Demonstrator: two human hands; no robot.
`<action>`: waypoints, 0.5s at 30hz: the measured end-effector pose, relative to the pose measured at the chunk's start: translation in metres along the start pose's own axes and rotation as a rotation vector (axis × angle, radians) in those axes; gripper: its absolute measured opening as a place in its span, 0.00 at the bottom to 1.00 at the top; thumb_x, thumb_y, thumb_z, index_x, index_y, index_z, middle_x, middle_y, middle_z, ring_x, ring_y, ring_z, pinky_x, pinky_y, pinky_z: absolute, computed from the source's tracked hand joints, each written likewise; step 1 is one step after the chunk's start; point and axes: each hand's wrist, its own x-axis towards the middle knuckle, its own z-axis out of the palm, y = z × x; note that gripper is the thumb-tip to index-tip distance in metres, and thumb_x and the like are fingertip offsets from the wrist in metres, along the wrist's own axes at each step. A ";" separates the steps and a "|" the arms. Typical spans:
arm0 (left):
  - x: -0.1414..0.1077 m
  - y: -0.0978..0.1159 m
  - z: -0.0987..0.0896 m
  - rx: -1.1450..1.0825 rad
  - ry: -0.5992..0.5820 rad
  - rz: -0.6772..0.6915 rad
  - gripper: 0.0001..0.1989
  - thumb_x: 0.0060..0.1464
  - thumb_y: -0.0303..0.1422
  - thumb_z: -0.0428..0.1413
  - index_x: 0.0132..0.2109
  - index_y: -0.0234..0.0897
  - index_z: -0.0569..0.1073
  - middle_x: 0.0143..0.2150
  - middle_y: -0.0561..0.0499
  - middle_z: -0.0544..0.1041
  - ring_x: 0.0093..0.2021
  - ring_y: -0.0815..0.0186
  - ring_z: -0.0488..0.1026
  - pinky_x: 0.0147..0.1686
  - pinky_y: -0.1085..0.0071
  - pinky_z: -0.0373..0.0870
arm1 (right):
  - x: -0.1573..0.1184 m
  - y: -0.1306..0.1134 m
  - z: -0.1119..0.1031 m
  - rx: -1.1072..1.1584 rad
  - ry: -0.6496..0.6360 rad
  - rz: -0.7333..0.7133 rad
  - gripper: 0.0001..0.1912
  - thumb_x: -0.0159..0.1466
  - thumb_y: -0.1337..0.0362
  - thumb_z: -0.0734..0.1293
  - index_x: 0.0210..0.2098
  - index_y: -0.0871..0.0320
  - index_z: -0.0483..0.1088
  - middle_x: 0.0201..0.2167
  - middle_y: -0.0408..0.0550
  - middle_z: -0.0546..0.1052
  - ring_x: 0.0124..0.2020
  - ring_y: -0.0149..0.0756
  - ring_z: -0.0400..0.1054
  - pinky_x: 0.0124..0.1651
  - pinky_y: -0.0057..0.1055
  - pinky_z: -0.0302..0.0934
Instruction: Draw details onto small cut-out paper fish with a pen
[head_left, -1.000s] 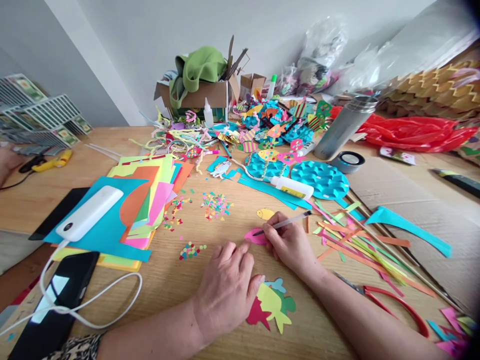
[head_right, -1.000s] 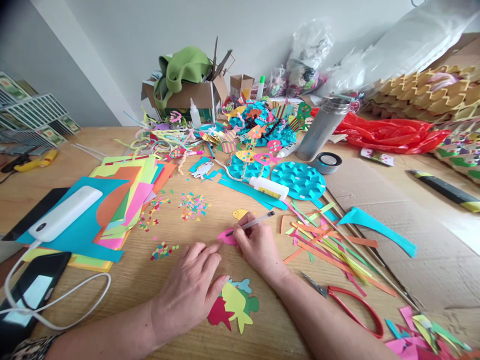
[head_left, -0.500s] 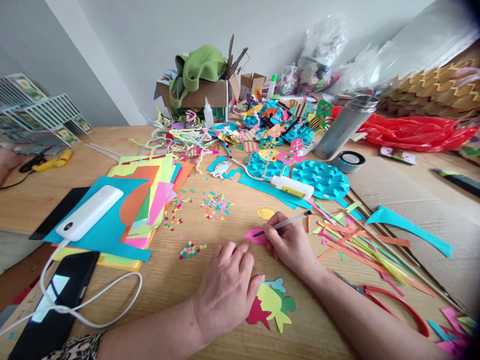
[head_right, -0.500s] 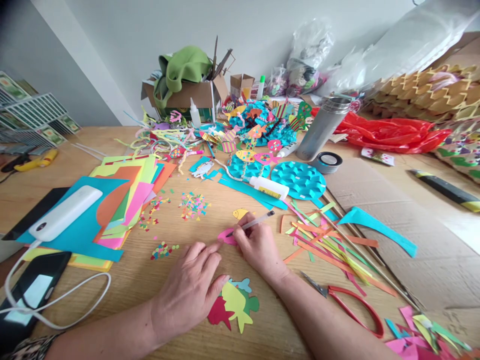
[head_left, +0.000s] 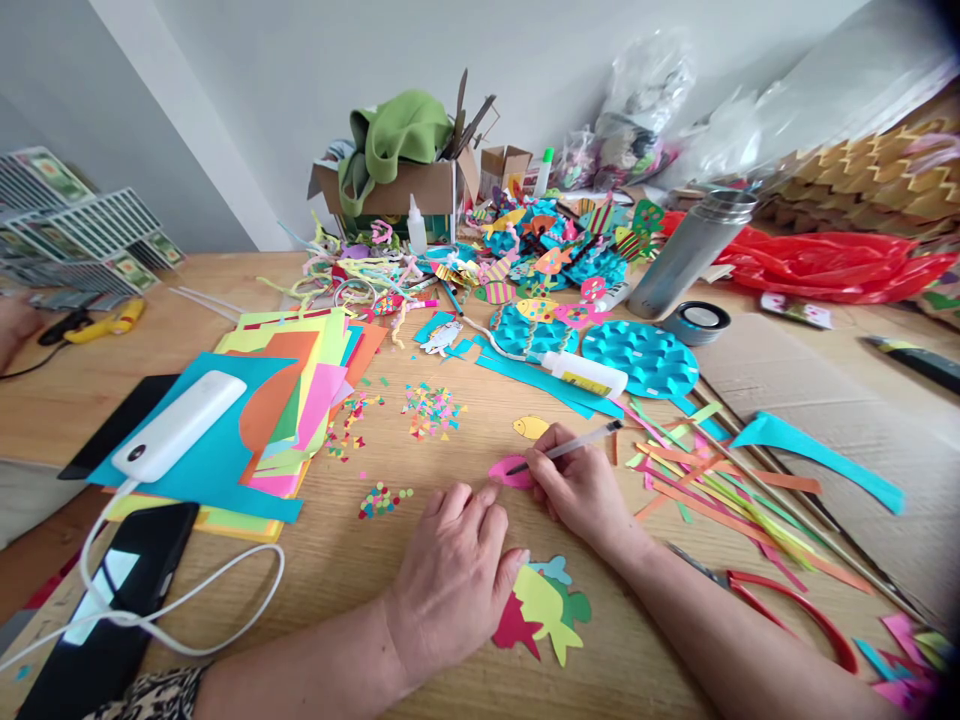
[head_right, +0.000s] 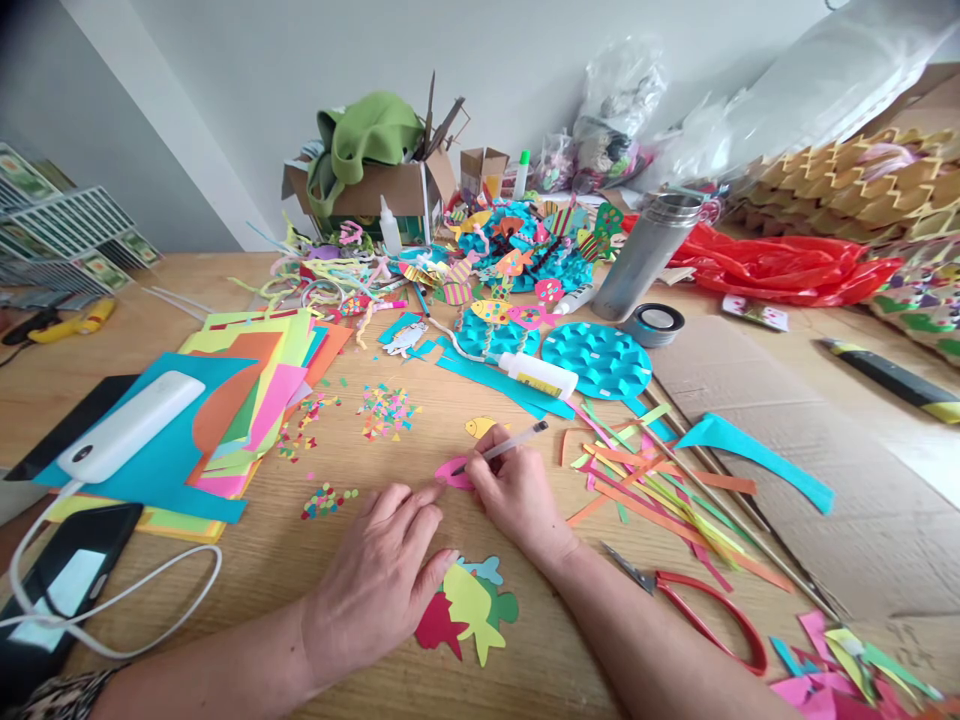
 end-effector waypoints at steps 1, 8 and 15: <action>0.000 0.000 0.000 0.000 0.002 0.000 0.06 0.63 0.35 0.53 0.42 0.37 0.67 0.57 0.43 0.71 0.48 0.54 0.66 0.45 0.52 0.67 | 0.000 0.000 0.000 -0.003 0.001 -0.002 0.08 0.60 0.62 0.63 0.26 0.54 0.60 0.12 0.36 0.67 0.11 0.27 0.57 0.15 0.24 0.48; 0.001 0.000 0.000 -0.006 -0.006 0.002 0.07 0.63 0.35 0.52 0.43 0.36 0.68 0.57 0.43 0.70 0.48 0.53 0.66 0.46 0.51 0.67 | 0.000 0.001 0.000 -0.004 0.003 -0.007 0.08 0.60 0.63 0.63 0.26 0.54 0.60 0.12 0.36 0.67 0.11 0.27 0.57 0.15 0.24 0.48; 0.000 0.000 -0.001 -0.005 -0.006 -0.001 0.06 0.63 0.35 0.52 0.42 0.36 0.68 0.57 0.43 0.71 0.48 0.54 0.66 0.46 0.52 0.67 | 0.000 0.000 -0.001 -0.008 -0.006 -0.008 0.08 0.60 0.63 0.63 0.25 0.54 0.60 0.12 0.37 0.67 0.11 0.27 0.57 0.16 0.24 0.48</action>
